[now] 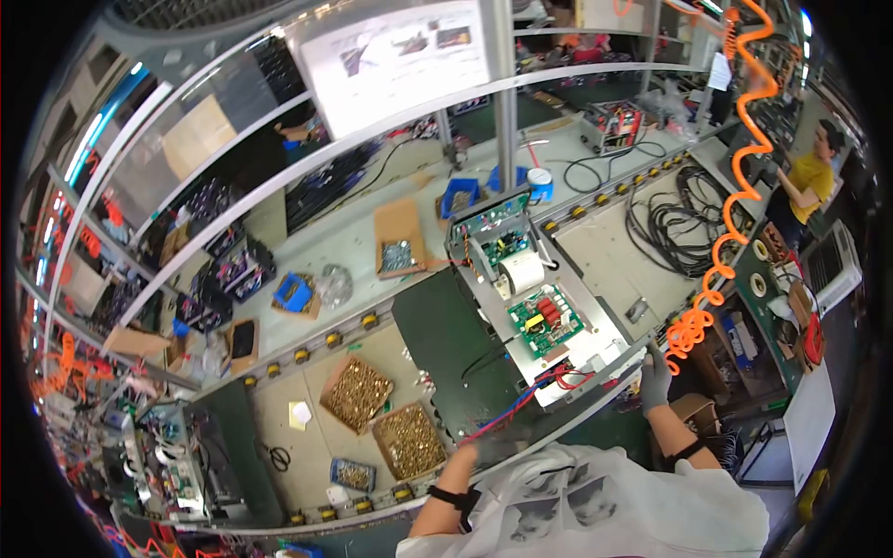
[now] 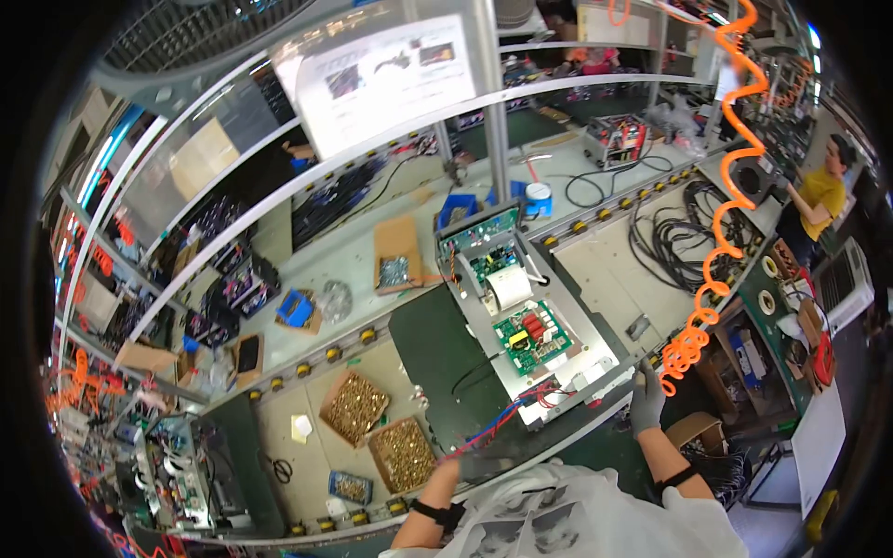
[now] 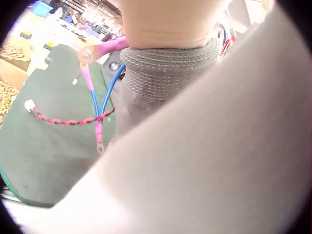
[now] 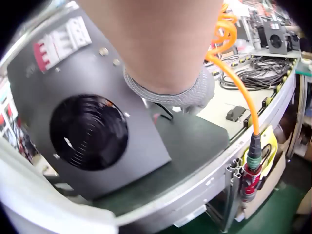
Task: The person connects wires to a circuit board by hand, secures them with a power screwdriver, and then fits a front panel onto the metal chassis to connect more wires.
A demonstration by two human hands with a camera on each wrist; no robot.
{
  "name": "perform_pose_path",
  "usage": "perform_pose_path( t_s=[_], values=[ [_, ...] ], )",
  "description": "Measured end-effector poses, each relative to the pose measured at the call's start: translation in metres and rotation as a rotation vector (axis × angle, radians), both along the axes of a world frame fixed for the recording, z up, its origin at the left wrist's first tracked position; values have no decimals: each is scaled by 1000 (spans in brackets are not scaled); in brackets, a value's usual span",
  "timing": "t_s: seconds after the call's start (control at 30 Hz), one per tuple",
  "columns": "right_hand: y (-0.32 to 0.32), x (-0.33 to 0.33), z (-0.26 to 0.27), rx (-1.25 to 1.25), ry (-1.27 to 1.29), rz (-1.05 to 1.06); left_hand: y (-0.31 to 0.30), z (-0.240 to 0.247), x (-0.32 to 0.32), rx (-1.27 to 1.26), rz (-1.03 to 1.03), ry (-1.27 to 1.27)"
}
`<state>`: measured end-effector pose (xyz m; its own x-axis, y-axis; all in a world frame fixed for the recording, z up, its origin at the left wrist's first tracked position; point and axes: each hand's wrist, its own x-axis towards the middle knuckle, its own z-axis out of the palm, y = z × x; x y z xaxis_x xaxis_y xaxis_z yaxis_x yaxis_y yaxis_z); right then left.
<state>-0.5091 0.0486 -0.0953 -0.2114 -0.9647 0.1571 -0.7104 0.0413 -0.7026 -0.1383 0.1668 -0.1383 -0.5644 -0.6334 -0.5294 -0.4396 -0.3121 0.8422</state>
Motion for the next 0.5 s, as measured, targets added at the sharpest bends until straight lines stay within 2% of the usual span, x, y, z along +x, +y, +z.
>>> perform_pose_path(
  t_s=[0.03, 0.07, 0.1, 0.13, 0.17, 0.2, 0.23, 0.3, 0.33, 0.37, 0.4, 0.47, 0.5],
  values=[
    [2, 12, 26, -197, -53, 15, -10, 27, 15, 315, 65, 102],
    [4, 28, 56, -206, -54, 1, -33, 30, 36, 347, 48, 192],
    [6, 49, 88, -141, -407, -20, -60, 33, 46, 382, 31, 280],
    [4, 66, 107, -75, -763, -42, -82, 57, 40, 196, 211, 103],
    [-2, 75, 109, -92, -612, -119, -106, 82, 33, 3, 383, -73],
    [-11, 83, 111, -107, -462, -195, -134, 95, 31, 56, 372, -95],
    [-12, 92, 135, 21, -589, -255, -160, 103, 35, 109, 360, -118],
    [-24, 90, 127, 31, -501, -302, -209, 114, 42, 354, 397, 204],
    [-27, 88, 121, 52, -406, -335, -217, 139, 26, 216, 644, 40],
    [-29, 90, 118, 26, -383, -355, -240, 131, 20, 150, 784, -74],
    [-29, 93, 117, -2, -357, -375, -257, 126, 12, -30, 797, -220],
    [-27, 95, 132, 41, -437, -366, -284, 95, -7, -80, 925, -305],
    [-28, 92, 126, -6, -404, -373, -299, 76, -14, -85, 895, -299]
  ],
)
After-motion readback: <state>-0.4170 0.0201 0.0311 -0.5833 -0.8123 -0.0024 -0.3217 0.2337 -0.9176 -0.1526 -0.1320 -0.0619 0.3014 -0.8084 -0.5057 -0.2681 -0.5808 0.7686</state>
